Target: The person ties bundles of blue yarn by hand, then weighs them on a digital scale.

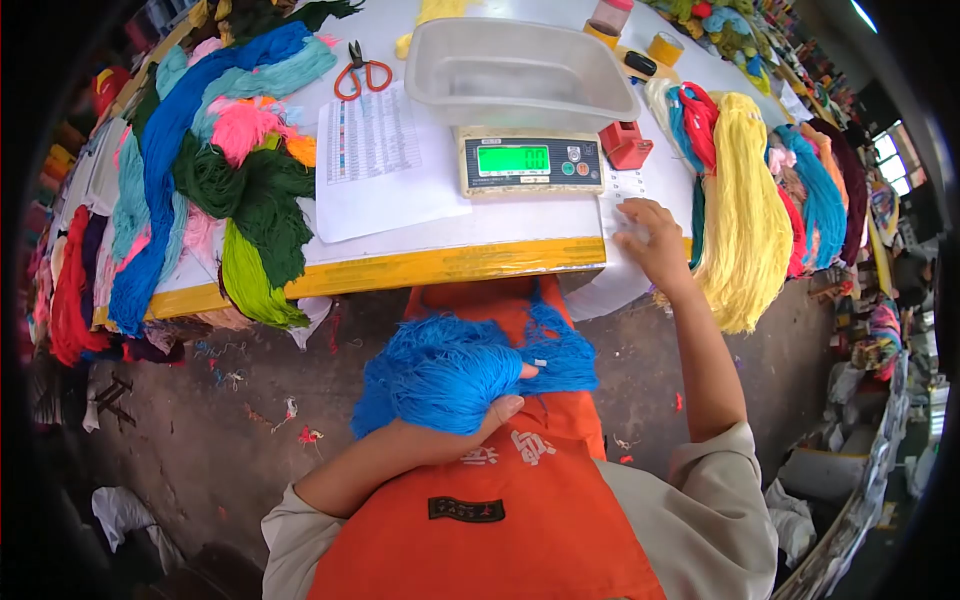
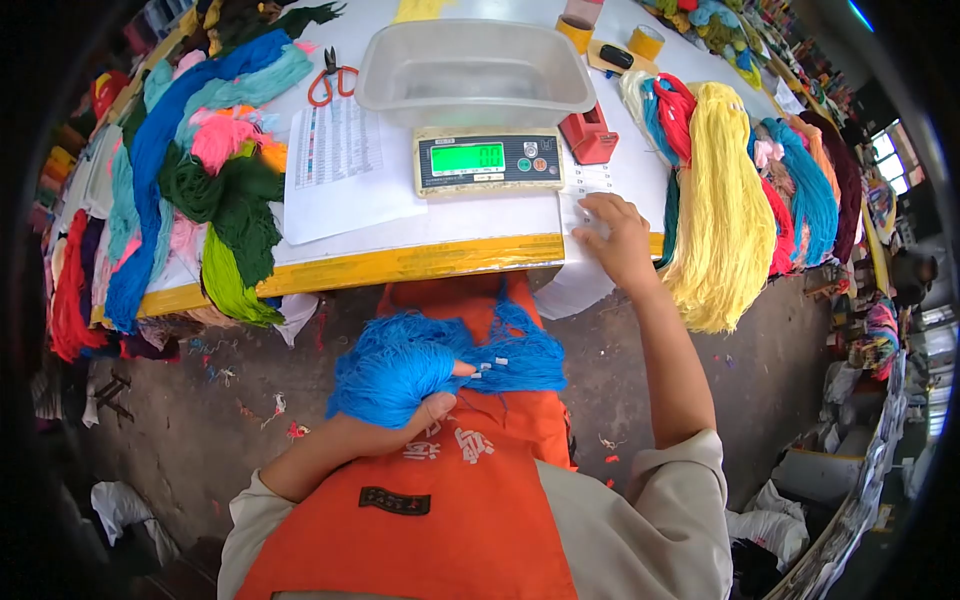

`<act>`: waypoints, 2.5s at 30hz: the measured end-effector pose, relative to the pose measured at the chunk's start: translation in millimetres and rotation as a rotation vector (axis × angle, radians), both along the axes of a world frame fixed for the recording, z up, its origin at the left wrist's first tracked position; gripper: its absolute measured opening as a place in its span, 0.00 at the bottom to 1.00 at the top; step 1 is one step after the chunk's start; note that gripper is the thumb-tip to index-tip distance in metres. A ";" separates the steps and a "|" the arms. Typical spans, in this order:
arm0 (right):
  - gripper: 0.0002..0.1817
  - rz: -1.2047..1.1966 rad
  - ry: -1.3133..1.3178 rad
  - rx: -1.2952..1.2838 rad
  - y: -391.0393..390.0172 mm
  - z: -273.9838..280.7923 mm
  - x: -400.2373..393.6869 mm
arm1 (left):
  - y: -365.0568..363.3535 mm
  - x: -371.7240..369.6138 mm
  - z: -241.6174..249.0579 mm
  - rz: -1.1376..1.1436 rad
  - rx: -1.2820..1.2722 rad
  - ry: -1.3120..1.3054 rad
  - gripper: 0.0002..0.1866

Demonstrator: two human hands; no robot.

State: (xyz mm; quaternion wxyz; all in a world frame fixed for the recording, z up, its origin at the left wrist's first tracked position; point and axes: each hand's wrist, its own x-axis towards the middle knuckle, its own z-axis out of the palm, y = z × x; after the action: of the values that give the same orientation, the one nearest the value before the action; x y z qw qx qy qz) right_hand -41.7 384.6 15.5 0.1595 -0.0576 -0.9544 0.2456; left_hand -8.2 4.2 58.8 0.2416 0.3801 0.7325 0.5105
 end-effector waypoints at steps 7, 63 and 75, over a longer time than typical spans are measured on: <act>0.21 0.033 0.006 0.120 -2.8 -5.1 -4.4 | 1.5 1.0 -3.1 -0.013 -0.053 0.009 0.15; 0.07 0.013 -0.064 -0.159 -3.9 -5.4 -25.6 | 6.3 11.5 -18.2 -0.108 -0.088 -0.070 0.18; 0.07 0.039 0.033 -0.217 -3.2 -17.9 -23.6 | 6.9 13.0 -27.9 -0.114 -0.097 -0.132 0.17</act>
State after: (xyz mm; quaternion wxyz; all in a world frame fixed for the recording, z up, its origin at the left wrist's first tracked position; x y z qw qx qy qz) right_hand -65.4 381.4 -2.3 0.1630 -0.0518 -0.9204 0.3516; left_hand 4.7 11.2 30.9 0.3362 0.3742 0.7162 0.4837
